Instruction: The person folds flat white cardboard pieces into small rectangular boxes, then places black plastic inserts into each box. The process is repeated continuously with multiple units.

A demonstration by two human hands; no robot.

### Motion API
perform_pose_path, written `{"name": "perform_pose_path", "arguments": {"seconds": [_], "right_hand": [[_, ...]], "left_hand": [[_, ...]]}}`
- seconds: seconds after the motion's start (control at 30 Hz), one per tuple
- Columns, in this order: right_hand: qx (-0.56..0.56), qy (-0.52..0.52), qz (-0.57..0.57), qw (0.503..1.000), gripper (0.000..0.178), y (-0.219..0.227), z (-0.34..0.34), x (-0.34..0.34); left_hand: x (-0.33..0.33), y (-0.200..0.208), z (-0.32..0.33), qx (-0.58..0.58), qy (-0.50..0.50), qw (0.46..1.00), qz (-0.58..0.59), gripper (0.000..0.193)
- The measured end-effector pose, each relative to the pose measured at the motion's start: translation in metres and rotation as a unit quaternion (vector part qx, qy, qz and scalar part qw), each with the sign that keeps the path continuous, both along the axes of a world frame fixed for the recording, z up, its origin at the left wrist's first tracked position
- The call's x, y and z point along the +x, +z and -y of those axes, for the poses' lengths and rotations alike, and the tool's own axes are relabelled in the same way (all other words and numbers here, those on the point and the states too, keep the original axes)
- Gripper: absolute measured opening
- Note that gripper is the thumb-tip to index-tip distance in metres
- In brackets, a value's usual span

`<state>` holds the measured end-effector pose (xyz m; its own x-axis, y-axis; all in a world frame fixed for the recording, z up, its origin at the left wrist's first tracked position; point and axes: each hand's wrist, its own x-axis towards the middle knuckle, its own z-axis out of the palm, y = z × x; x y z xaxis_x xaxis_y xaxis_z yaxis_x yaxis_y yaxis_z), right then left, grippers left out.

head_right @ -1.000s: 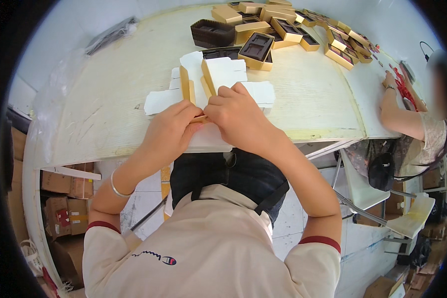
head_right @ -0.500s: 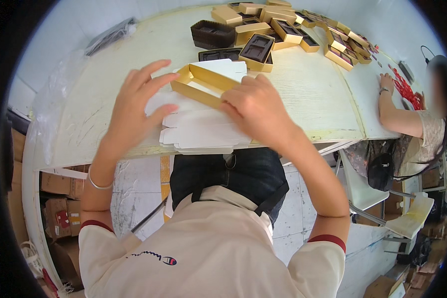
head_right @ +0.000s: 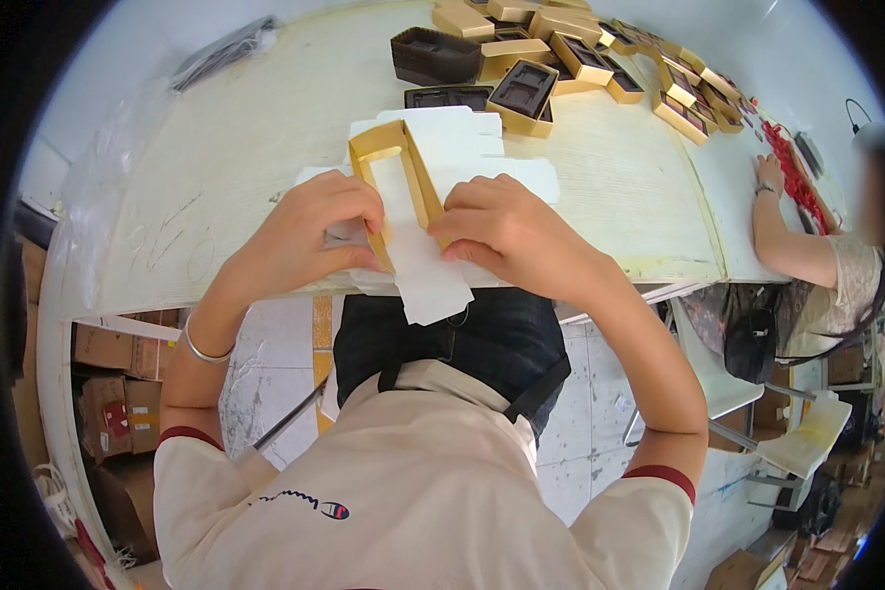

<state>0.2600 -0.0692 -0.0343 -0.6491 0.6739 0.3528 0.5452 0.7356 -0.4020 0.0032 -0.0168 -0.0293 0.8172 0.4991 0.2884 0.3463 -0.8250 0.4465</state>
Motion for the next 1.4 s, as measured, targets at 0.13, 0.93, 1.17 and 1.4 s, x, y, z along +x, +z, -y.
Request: {"name": "perform_pose_path", "arguments": {"seconds": [0.13,0.93,1.17,1.4], "right_hand": [[-0.054,0.029,-0.028,0.998,0.033,0.006,-0.014,-0.004],[0.175,-0.080,-0.039,0.981,0.054,-0.029,0.055,-0.036],[-0.048,-0.145,-0.320,0.935,0.040,-0.027,0.028,-0.052],[0.163,-0.177,-0.125,0.963,0.031,-0.032,0.033,-0.054]], "left_hand": [[0.001,0.003,-0.005,0.006,-0.005,1.000,-0.023,0.028],[0.012,-0.006,0.032,-0.198,0.022,0.976,0.084,0.011],[0.000,-0.009,0.017,-0.373,0.000,0.919,0.127,0.035],[0.014,-0.007,0.036,-0.281,0.078,0.945,0.149,0.029]]}}
